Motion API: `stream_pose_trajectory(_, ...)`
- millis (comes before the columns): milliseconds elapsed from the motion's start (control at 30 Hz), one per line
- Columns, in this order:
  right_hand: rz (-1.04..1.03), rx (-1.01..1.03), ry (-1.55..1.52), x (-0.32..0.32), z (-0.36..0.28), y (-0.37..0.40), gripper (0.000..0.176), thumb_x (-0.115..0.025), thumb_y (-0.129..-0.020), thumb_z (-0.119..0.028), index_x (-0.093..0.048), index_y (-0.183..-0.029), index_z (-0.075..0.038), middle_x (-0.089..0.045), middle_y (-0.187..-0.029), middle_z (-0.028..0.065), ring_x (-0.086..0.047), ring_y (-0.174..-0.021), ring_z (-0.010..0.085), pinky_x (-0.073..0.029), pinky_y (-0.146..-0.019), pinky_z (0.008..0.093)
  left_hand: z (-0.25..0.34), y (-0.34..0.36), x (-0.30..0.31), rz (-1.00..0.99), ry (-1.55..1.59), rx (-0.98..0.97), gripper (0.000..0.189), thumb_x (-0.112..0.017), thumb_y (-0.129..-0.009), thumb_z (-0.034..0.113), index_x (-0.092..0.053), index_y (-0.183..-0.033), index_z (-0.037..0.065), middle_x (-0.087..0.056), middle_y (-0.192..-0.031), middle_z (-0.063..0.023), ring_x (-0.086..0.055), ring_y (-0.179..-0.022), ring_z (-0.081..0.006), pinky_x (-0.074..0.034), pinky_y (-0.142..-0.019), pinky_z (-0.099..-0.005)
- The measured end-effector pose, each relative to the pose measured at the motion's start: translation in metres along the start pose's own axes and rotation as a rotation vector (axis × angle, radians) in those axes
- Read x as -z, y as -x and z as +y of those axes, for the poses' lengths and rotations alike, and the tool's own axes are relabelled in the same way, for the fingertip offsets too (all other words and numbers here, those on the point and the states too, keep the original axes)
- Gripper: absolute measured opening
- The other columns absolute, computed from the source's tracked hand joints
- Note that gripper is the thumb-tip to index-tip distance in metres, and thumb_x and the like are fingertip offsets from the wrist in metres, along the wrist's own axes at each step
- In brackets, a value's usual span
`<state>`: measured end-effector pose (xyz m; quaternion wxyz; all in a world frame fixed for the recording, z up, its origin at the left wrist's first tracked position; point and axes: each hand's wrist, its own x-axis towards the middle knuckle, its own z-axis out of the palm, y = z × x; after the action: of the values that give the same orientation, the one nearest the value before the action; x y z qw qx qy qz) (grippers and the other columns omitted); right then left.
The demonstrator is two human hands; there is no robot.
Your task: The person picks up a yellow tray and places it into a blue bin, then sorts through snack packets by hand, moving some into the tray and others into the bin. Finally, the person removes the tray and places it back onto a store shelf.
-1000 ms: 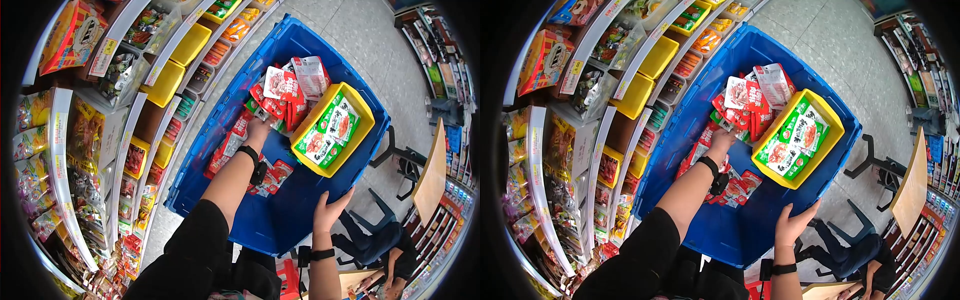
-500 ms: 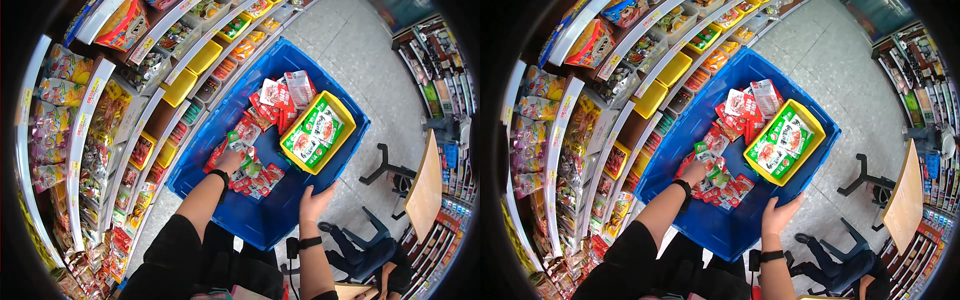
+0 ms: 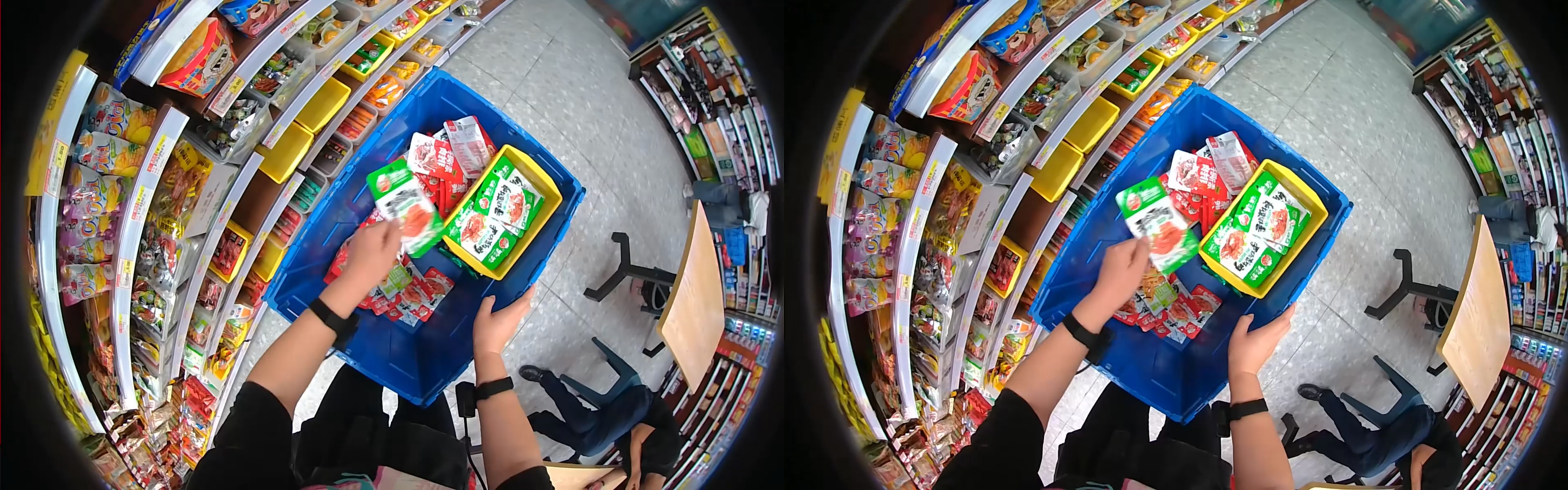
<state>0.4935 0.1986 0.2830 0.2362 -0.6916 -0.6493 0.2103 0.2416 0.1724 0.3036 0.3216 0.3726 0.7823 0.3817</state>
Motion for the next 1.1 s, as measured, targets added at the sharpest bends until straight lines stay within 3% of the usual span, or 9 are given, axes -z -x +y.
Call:
stream_pose_trajectory(67, 0.004, -0.002, -0.005, 0.0, -0.001, 0.0, 0.083, -0.06, -0.082, -0.005, -0.016, -0.151, 0.004, -0.04, -0.134, 0.0321, -0.043, -0.123, 0.0487, -0.036, -0.106, 0.0487, 0.022, -0.006, -0.023, -0.117, 0.256, -0.081, 0.046, -0.044, -0.104, 0.034, -0.06, -0.079, -0.001, -0.063, -0.065, -0.0129, -0.062, -0.06, -0.0263, -0.047, -0.06, -0.0396)
stream_pose_trajectory(100, 0.006, -0.003, -0.004, 0.0, -0.002, 0.0, 0.083, -0.06, -0.082, -0.005, -0.016, -0.151, 0.004, -0.04, -0.134, 0.0321, -0.043, -0.123, 0.0487, -0.036, -0.106, 0.0487, 0.034, -0.01, -0.037, -0.207, 0.317, -0.114, 0.049, -0.041, -0.106, 0.034, -0.06, -0.077, -0.001, -0.061, -0.066, -0.0059, -0.057, -0.063, -0.015, -0.045, -0.062, -0.0322)
stream_pose_trajectory(167, -0.006, -0.029, -0.012, 0.0, -0.002, 0.0, 0.083, -0.06, -0.082, -0.005, -0.016, -0.151, 0.003, -0.04, -0.134, 0.032, -0.043, -0.123, 0.0488, -0.037, -0.106, 0.0488, 0.06, -0.018, -0.05, -0.469, 0.2, -0.041, 0.048, -0.041, -0.104, 0.04, -0.062, -0.084, 0.001, -0.061, -0.065, -0.009, -0.06, -0.063, -0.0217, -0.047, -0.064, -0.0354)
stream_pose_trajectory(300, 0.003, -0.012, 0.002, -0.002, 0.001, -0.001, 0.083, -0.06, -0.081, -0.005, -0.016, -0.151, 0.003, -0.041, -0.133, 0.0319, -0.044, -0.123, 0.0489, -0.037, -0.105, 0.0489, 0.037, -0.013, -0.091, -0.475, -0.058, -0.044, 0.033, -0.048, -0.1, 0.033, -0.066, -0.104, 0.007, -0.068, -0.09, -0.0162, -0.065, -0.085, -0.0383, -0.051, -0.077, -0.0491)
stream_pose_trajectory(467, 0.017, 0.011, 0.017, -0.002, 0.001, 0.0, 0.083, -0.061, -0.081, -0.004, -0.017, -0.151, 0.004, -0.041, -0.132, 0.0319, -0.044, -0.122, 0.049, -0.038, -0.105, 0.0485, 0.02, 0.008, -0.101, -0.185, -0.062, -0.276, 0.024, -0.058, -0.093, 0.021, -0.065, -0.115, 0.012, -0.062, -0.114, -0.0113, -0.06, -0.103, -0.0333, -0.05, -0.084, -0.0461)
stream_pose_trajectory(633, 0.009, 0.002, 0.037, -0.003, 0.004, 0.0, 0.083, -0.061, -0.08, -0.004, -0.017, -0.15, 0.007, -0.039, -0.136, 0.0338, -0.041, -0.126, 0.0496, -0.034, -0.109, 0.0481, 0.022, 0.006, -0.132, -0.151, -0.32, -0.633, 0.048, -0.066, -0.086, 0.02, -0.059, -0.133, 0.023, -0.045, -0.141, -0.0147, -0.046, -0.124, -0.0332, -0.038, -0.104, -0.0497)
stream_pose_trajectory(800, -0.007, 0.014, 0.025, -0.002, 0.005, -0.001, 0.081, -0.061, -0.082, -0.004, -0.018, -0.149, 0.01, -0.035, -0.143, 0.0337, -0.036, -0.132, 0.0475, -0.029, -0.113, 0.0467, 0.024, -0.01, -0.17, -0.019, -0.474, -0.538, 0.048, -0.061, -0.083, 0.014, -0.061, -0.13, 0.021, -0.041, -0.144, -0.0169, -0.047, -0.123, -0.0359, -0.041, -0.103, -0.045)
stream_pose_trajectory(967, 0.011, 0.034, 0.071, -0.002, 0.005, -0.001, 0.082, -0.06, -0.08, -0.004, -0.019, -0.149, 0.008, -0.04, -0.135, 0.0338, -0.04, -0.126, 0.0495, -0.033, -0.11, 0.0482, 0.024, -0.037, -0.16, -0.035, -0.323, -0.609, 0.014, -0.059, -0.08, 0.012, -0.073, -0.081, 0.016, -0.059, -0.122, -0.0077, -0.054, -0.116, -0.0274, -0.044, -0.092, -0.0413)
stream_pose_trajectory(1100, 0.019, -0.006, 0.103, 0.0, 0.003, 0.0, 0.082, -0.061, -0.08, -0.005, -0.018, -0.15, 0.006, -0.041, -0.134, 0.0331, -0.043, -0.125, 0.0498, -0.036, -0.107, 0.0482, 0.053, -0.077, -0.134, 0.085, -0.214, -0.708, 0.017, -0.059, -0.08, 0.008, -0.073, -0.086, 0.014, -0.06, -0.123, -0.0086, -0.054, -0.118, -0.0287, -0.04, -0.099, -0.0433)
